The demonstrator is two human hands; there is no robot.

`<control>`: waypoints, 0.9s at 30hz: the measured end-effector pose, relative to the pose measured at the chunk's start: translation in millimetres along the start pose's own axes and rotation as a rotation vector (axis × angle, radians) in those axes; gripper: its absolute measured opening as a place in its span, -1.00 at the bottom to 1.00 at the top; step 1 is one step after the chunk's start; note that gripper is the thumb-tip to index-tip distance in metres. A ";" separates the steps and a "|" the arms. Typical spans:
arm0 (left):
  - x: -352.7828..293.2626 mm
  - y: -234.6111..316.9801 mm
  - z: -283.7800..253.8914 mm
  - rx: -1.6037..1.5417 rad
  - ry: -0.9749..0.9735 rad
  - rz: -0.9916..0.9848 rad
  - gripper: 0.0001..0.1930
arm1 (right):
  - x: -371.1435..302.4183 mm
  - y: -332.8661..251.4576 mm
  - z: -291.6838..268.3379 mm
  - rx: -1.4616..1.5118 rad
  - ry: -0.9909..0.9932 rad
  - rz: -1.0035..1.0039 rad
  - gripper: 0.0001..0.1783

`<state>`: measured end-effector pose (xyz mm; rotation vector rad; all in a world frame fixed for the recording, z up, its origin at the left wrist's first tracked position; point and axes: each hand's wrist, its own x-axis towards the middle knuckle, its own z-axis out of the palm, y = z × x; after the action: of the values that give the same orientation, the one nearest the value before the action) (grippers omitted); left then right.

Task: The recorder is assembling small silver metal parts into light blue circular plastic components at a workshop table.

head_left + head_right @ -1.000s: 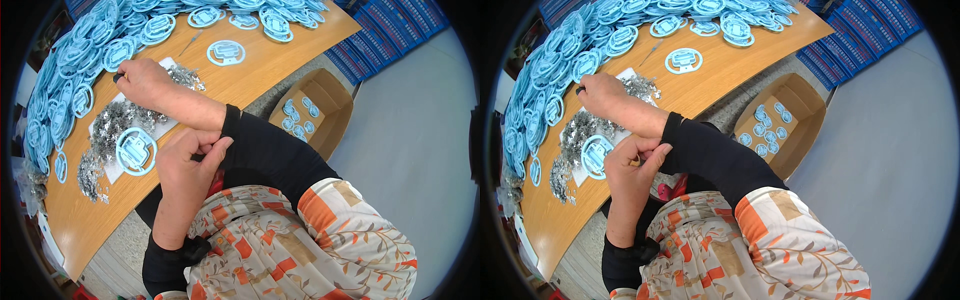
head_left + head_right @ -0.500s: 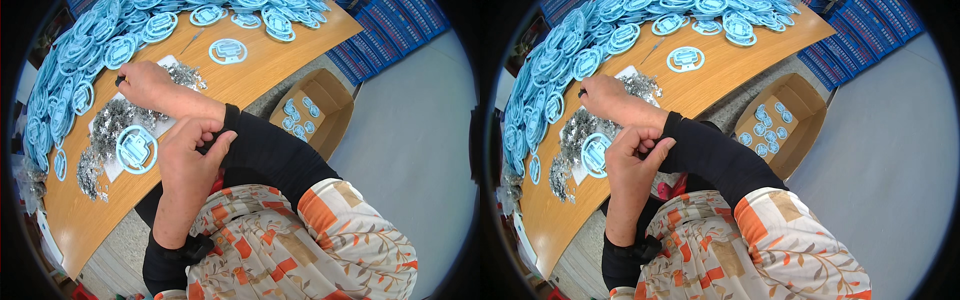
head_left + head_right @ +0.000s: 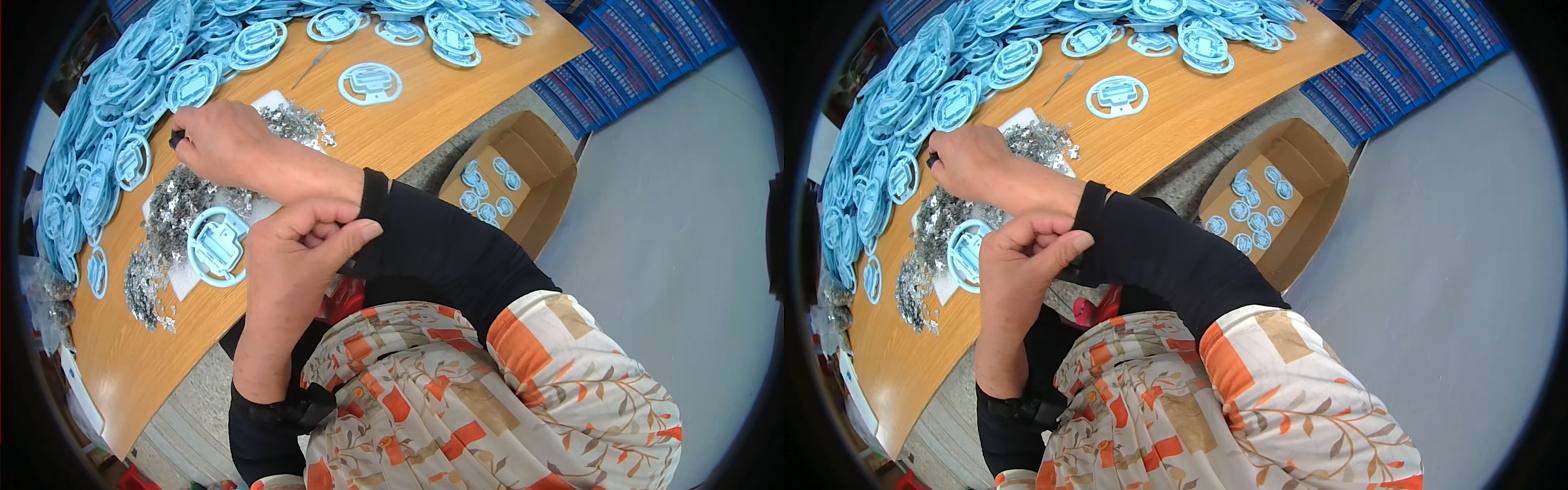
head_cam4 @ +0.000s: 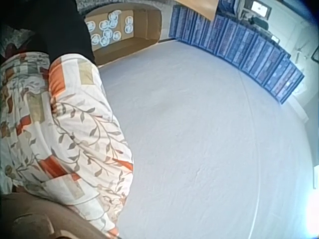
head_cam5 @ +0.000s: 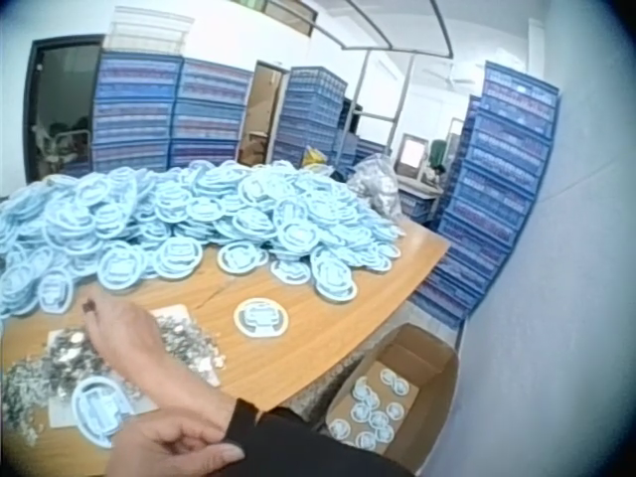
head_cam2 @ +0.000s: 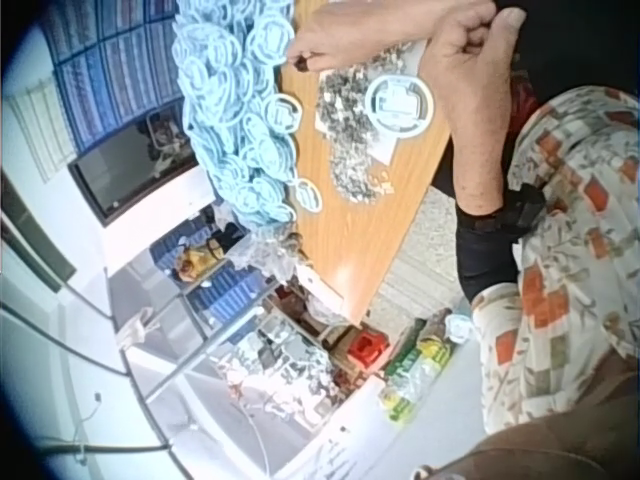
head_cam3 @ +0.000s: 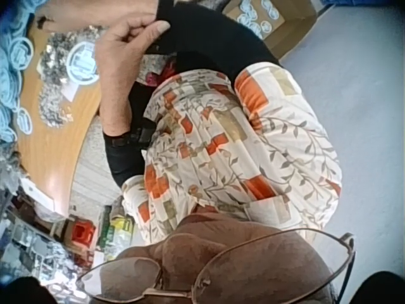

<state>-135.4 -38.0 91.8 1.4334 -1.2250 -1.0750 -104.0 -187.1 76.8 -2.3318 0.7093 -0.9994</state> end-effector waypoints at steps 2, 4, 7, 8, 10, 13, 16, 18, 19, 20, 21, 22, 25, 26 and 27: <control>0.4 -4.0 -4.4 -0.050 0.020 0.026 -0.84 | 3.5 -0.4 -0.9 0.015 0.011 0.010 -0.75; -2.0 -3.7 -9.7 -0.169 0.007 -0.004 -0.82 | 6.0 -3.9 1.2 0.074 0.020 0.035 -0.74; 3.6 -8.8 -6.1 -0.110 0.016 0.020 -0.83 | 3.4 4.8 -2.7 0.032 0.014 0.066 -0.73; 3.0 -7.1 -4.8 -0.110 0.015 0.019 -0.83 | 3.3 6.6 -1.5 0.032 0.014 0.068 -0.73; 0.5 -1.1 1.1 0.337 0.116 0.274 -0.83 | 2.4 10.5 1.0 0.013 0.024 0.057 -0.74; 1.6 1.7 8.1 0.478 0.185 0.474 -0.80 | 0.6 10.1 3.1 -0.034 0.019 0.021 -0.75; 3.9 2.7 9.8 0.524 0.223 0.536 -0.79 | 1.2 11.4 1.9 -0.074 0.018 0.033 -0.77; 3.4 3.1 15.9 0.568 0.268 0.619 -0.79 | 1.6 11.3 3.1 -0.079 0.021 0.027 -0.77; 3.5 2.6 18.2 0.611 0.312 0.702 -0.79 | 1.8 11.4 3.6 -0.084 0.024 0.023 -0.77; 4.0 1.6 17.9 0.612 0.314 0.702 -0.79 | 2.0 10.2 3.5 -0.083 0.023 0.022 -0.77; 5.0 0.4 16.6 0.584 0.324 0.678 -0.79 | 2.6 8.9 3.6 -0.100 0.010 0.023 -0.77; 5.3 -0.4 14.7 0.556 0.335 0.655 -0.78 | 2.9 7.6 3.8 -0.116 -0.004 0.023 -0.76; 3.0 4.5 6.5 0.526 0.192 0.443 -0.81 | 2.0 15.5 -0.8 -0.085 0.030 0.062 -0.75; 2.8 1.4 5.1 0.527 0.194 0.442 -0.81 | 1.8 16.2 -0.7 -0.084 0.029 0.060 -0.75; 2.9 -3.0 4.6 0.326 0.160 0.292 -0.81 | 1.6 17.0 -0.7 -0.076 0.020 0.069 -0.76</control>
<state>-139.0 -41.2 87.9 1.4905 -1.4845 -0.5696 -108.0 -200.8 67.5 -2.3477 0.8431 -0.9825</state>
